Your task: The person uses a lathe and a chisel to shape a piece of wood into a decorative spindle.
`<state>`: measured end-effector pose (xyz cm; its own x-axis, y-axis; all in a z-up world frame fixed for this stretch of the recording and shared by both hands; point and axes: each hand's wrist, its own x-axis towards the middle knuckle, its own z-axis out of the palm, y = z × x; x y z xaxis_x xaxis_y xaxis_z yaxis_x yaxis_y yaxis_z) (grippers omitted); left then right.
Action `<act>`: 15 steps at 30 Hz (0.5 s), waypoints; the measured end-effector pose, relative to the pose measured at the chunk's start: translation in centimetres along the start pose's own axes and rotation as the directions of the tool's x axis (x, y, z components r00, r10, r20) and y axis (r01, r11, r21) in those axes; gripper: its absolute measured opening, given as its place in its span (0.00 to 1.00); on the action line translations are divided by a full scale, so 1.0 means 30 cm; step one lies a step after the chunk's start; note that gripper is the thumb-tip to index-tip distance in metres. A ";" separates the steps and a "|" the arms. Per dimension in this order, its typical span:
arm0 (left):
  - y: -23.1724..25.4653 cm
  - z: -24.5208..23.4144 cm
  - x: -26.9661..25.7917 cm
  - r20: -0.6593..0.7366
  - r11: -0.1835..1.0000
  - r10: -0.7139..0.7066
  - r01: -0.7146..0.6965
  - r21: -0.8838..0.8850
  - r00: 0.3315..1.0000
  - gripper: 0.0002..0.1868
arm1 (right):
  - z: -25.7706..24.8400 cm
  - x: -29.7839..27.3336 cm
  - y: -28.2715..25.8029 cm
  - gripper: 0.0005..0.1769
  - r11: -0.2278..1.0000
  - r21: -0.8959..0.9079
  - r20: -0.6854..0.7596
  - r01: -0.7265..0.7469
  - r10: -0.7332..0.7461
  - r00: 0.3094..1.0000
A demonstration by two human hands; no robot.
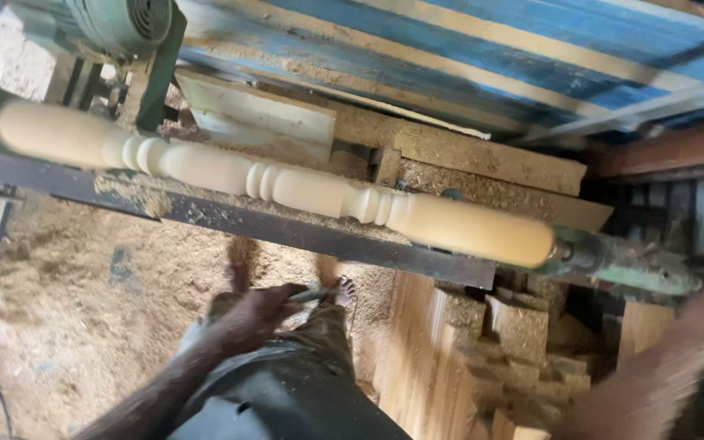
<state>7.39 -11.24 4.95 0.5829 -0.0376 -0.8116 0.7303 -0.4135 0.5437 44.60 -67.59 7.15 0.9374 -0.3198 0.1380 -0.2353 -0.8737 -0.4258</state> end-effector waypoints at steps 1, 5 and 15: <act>0.021 0.017 0.050 -0.051 0.959 0.274 -0.277 -0.054 0.960 0.20 | 0.008 -0.124 -0.081 0.34 0.993 0.106 0.020 0.050 -0.052 0.998; 0.054 0.089 0.178 0.033 0.802 0.283 -0.218 -0.556 0.959 0.23 | 0.086 -0.849 -0.447 0.37 0.919 0.377 0.525 -0.111 -0.114 0.843; 0.119 0.123 0.257 0.000 0.523 0.091 -0.048 -0.851 0.996 0.27 | 0.139 -1.511 -0.862 0.32 0.963 0.257 0.711 -0.085 -0.129 0.691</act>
<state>13.17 -16.35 -0.16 0.6467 -0.0750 -0.7590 0.6573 0.5596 0.5048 9.28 -28.99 8.18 0.8608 0.1528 -0.4855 -0.2400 -0.7194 -0.6519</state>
